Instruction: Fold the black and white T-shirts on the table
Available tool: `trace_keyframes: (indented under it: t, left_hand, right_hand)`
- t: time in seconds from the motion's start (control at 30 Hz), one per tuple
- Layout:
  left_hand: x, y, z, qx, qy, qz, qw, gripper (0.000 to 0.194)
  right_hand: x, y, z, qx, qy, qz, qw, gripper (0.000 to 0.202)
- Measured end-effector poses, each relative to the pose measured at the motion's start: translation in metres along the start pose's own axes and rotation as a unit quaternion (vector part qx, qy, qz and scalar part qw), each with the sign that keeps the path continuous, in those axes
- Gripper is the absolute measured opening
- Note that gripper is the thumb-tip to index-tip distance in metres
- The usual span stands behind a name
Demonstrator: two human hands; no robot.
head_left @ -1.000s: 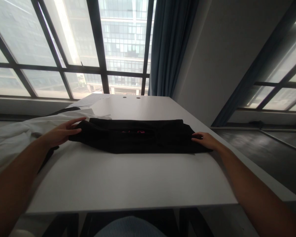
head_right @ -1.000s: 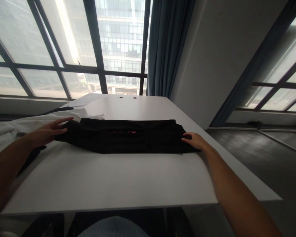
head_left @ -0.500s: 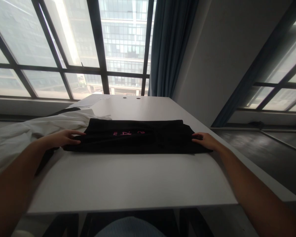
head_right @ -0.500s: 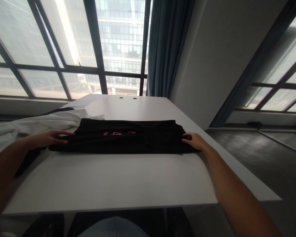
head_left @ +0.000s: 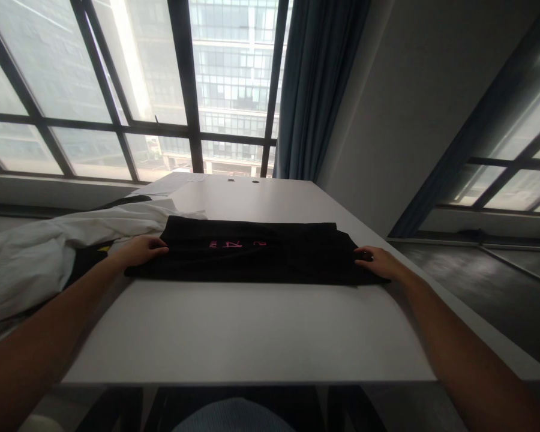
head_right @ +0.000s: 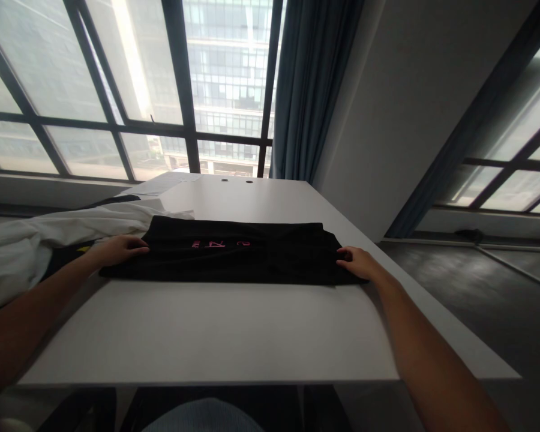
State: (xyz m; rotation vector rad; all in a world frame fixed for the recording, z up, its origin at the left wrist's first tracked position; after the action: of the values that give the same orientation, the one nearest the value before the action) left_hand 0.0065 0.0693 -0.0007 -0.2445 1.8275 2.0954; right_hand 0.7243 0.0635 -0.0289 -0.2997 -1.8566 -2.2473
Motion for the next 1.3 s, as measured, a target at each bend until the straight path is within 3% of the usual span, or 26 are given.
trace_keyframes:
  t: [0.1,0.3,0.43,0.53,0.6,0.67,0.73,0.8,0.9,1.03,1.13,1.23,1.3]
  left_hand:
    - [-0.007,0.005,0.000,-0.035,-0.017,0.047,0.998,0.051]
    - [-0.009,0.007,-0.009,-0.055,0.042,0.142,0.987,0.053]
    - [-0.047,-0.001,-0.015,-0.128,-0.064,0.150,0.978,0.047]
    - [-0.080,-0.029,-0.016,-0.057,-0.184,0.092,0.977,0.058]
    - [-0.090,-0.052,-0.016,0.028,-0.212,0.076,0.974,0.067]
    - [-0.085,-0.069,-0.015,0.093,-0.195,0.075,0.973,0.073]
    - [-0.071,-0.076,-0.013,0.118,-0.164,0.081,0.976,0.076]
    - [-0.053,-0.074,-0.009,0.113,-0.135,0.088,0.980,0.077]
    - [-0.026,-0.065,-0.003,0.096,-0.099,0.103,0.985,0.079]
    - [-0.001,-0.056,0.004,0.075,-0.044,0.124,0.988,0.081]
    - [0.011,-0.050,0.008,0.029,-0.014,0.125,0.992,0.089]
    - [0.017,-0.045,0.010,-0.032,0.004,0.115,0.993,0.094]
    - [0.019,-0.043,0.010,-0.044,0.028,0.113,0.992,0.091]
  right_hand:
    - [-0.001,0.000,0.000,0.004,0.005,0.001,1.000,0.041]
    - [0.003,0.001,-0.002,0.012,0.003,-0.013,1.000,0.040]
    - [0.027,0.012,-0.008,-0.025,0.008,-0.054,0.998,0.040]
    - [0.073,0.019,-0.017,-0.128,0.069,-0.047,0.988,0.044]
    - [0.108,0.011,-0.023,-0.139,0.131,0.008,0.982,0.050]
    - [0.136,-0.007,-0.029,-0.083,0.187,0.050,0.977,0.058]
    - [0.151,-0.029,-0.034,0.002,0.217,0.049,0.975,0.066]
    - [0.153,-0.045,-0.039,0.068,0.216,0.031,0.974,0.069]
    - [0.144,-0.053,-0.041,0.104,0.202,0.018,0.974,0.068]
    - [0.131,-0.048,-0.036,0.111,0.185,0.014,0.976,0.070]
    - [0.116,-0.041,-0.028,0.083,0.137,-0.020,0.987,0.069]
    - [0.091,-0.028,-0.021,0.009,0.020,-0.080,0.997,0.077]
    - [0.071,-0.020,-0.019,-0.025,-0.075,-0.101,0.992,0.086]
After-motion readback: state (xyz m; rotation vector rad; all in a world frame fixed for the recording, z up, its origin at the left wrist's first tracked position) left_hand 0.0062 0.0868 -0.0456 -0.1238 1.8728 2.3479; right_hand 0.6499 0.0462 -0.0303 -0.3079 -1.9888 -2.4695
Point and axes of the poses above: each hand's wrist, its own z-axis towards the middle knuckle, its own y-axis out of the back of the hand, x = y × z, the point moved 4 cm from there along z, towards the middle knuckle
